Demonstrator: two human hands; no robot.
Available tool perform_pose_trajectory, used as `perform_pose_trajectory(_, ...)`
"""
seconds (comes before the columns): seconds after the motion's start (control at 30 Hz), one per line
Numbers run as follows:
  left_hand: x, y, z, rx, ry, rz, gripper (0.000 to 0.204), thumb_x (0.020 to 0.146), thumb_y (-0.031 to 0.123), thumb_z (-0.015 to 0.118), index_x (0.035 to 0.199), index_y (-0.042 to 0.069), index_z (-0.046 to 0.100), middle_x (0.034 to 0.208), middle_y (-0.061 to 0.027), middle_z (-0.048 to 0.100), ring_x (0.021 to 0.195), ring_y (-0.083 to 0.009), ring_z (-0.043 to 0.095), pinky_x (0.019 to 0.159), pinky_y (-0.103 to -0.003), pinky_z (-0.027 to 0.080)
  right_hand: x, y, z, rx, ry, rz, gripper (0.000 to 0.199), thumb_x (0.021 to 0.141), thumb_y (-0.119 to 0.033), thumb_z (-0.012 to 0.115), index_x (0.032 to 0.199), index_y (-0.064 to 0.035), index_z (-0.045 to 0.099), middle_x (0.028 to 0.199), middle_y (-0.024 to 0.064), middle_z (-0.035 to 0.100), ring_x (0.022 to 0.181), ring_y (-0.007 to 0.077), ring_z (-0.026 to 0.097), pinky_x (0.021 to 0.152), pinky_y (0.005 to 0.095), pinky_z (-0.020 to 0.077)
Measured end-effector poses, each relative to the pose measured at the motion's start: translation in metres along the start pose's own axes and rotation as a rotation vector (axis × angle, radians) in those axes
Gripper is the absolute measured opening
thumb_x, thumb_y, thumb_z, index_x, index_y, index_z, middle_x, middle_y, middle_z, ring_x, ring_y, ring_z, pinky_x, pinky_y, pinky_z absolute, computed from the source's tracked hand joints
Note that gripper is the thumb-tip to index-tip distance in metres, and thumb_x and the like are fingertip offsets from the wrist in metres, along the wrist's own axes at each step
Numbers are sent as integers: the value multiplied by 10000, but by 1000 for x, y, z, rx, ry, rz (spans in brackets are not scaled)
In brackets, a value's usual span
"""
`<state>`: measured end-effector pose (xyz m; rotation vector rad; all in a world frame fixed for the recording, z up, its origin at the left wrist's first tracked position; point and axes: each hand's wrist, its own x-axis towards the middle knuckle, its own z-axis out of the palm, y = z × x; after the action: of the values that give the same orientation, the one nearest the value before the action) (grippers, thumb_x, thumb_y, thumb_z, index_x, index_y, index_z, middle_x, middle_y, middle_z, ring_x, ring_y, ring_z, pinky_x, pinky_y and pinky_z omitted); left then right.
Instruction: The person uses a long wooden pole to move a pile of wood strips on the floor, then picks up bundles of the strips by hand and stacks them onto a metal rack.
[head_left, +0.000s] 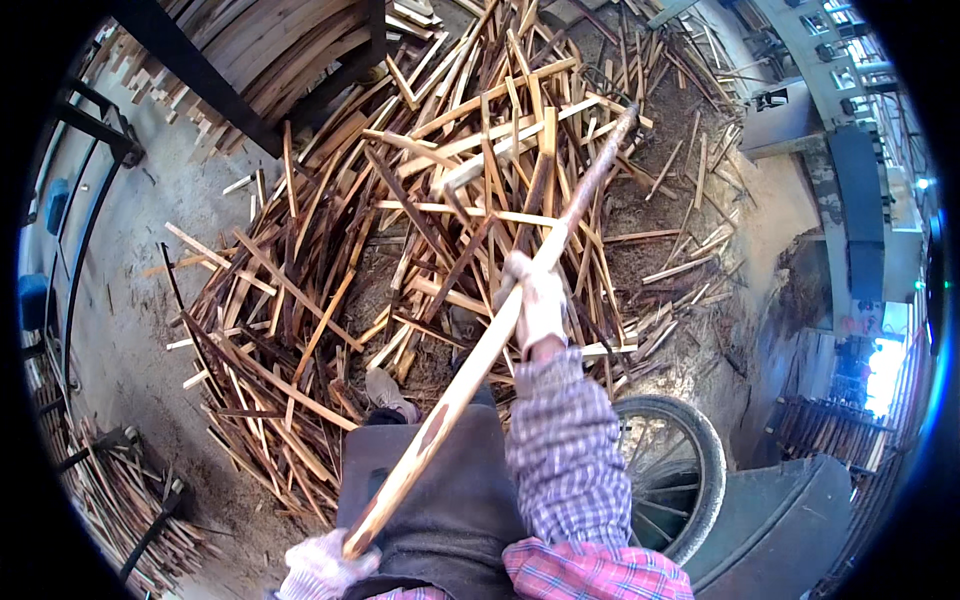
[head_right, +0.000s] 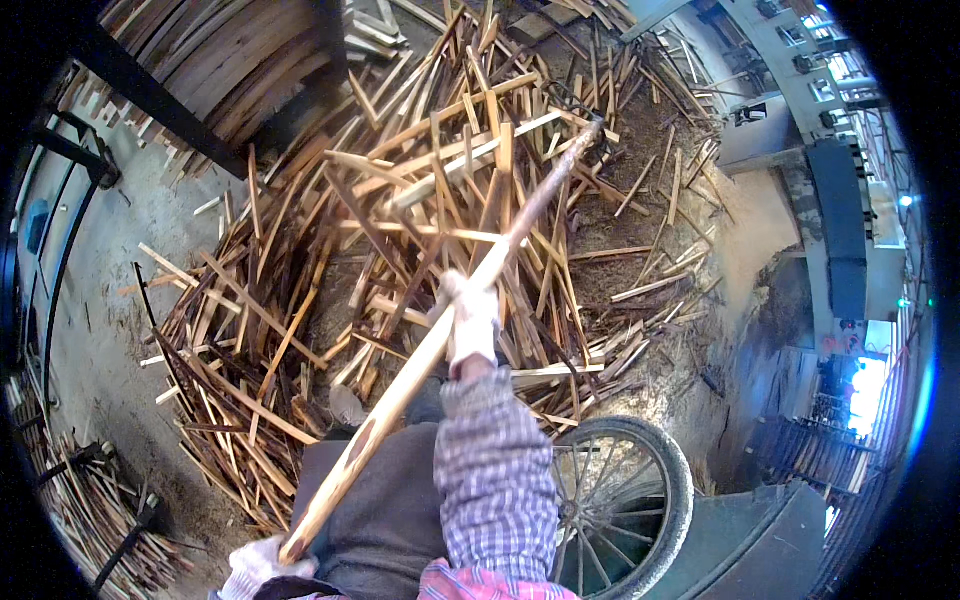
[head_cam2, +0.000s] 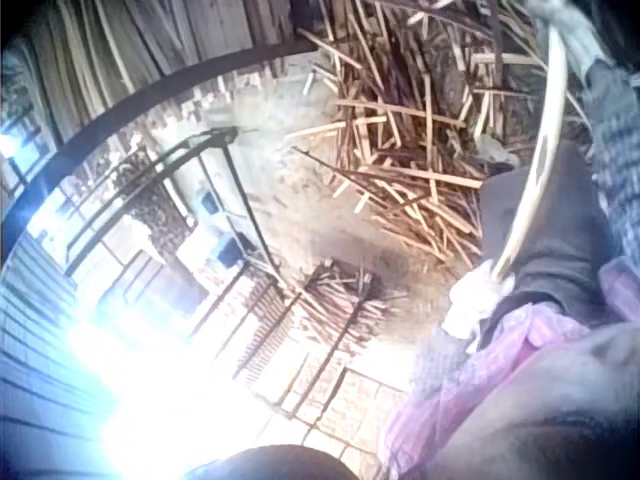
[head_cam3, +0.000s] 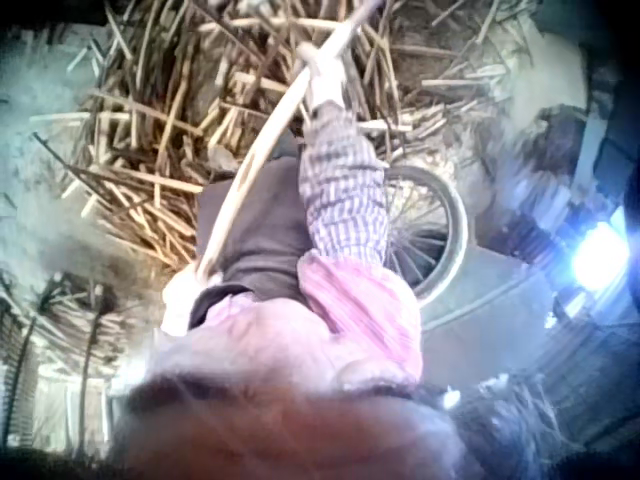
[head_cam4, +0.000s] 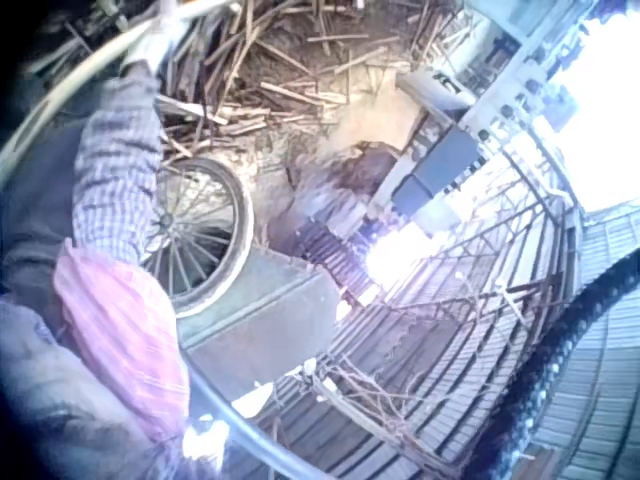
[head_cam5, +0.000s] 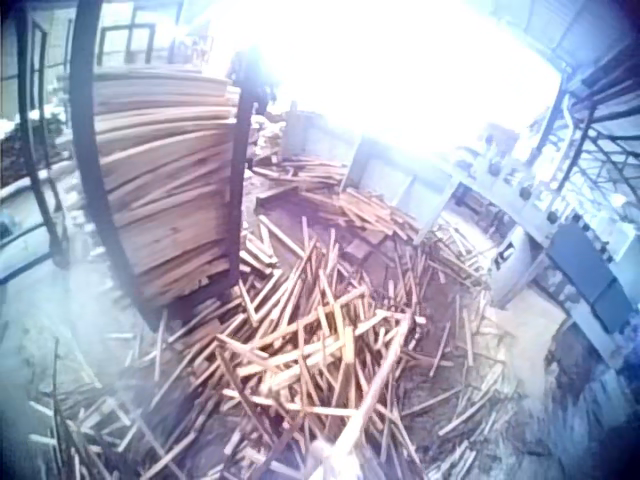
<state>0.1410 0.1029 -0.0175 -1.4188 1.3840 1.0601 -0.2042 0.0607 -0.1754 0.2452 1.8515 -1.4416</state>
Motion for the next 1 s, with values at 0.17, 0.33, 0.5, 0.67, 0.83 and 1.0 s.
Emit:
perform_pose_trajectory(0.17,-39,-28,-18,-33,-213,-14,370,784,410,554,1045,155,617,892,-160,639,873,-342,595,768,-383,452,-56,17,9,90,44,145,162,791,-139,622,882,-54,519,635,26,532,455,116,507,371,243,456)
perform_pose_trajectory(0.33,28,25,12,-78,-28,-14,364,689,412,670,812,70,645,663,-81,644,631,-234,641,609,-336,497,27,29,21,50,61,233,271,760,-117,655,961,-63,481,636,16,517,463,112,497,371,258,461)
perform_pose_trajectory(0.5,52,70,11,-352,-162,-297,217,695,252,695,721,52,615,539,-36,606,450,-112,572,459,-258,472,91,36,21,-46,23,274,299,752,-162,662,970,-75,477,648,30,541,481,135,519,409,262,444)
perform_pose_trajectory(0.67,38,85,4,-104,-94,-235,277,682,342,684,769,83,642,579,-44,623,532,-151,610,568,-284,497,92,31,18,4,30,263,270,769,-167,653,954,-54,491,655,48,555,455,148,521,391,272,434)
perform_pose_trajectory(0.83,27,88,24,-3,-104,-245,437,629,463,683,887,111,657,790,-105,656,761,-251,638,702,-335,492,95,15,1,116,-88,216,274,753,-180,684,928,-69,505,616,51,551,427,159,517,368,283,432)
perform_pose_trajectory(1.0,8,73,40,-58,-82,-126,457,660,475,653,905,89,638,775,-120,650,773,-268,643,712,-339,495,70,2,-13,101,-91,151,228,744,-161,682,867,-58,520,618,61,549,441,173,526,386,290,451)
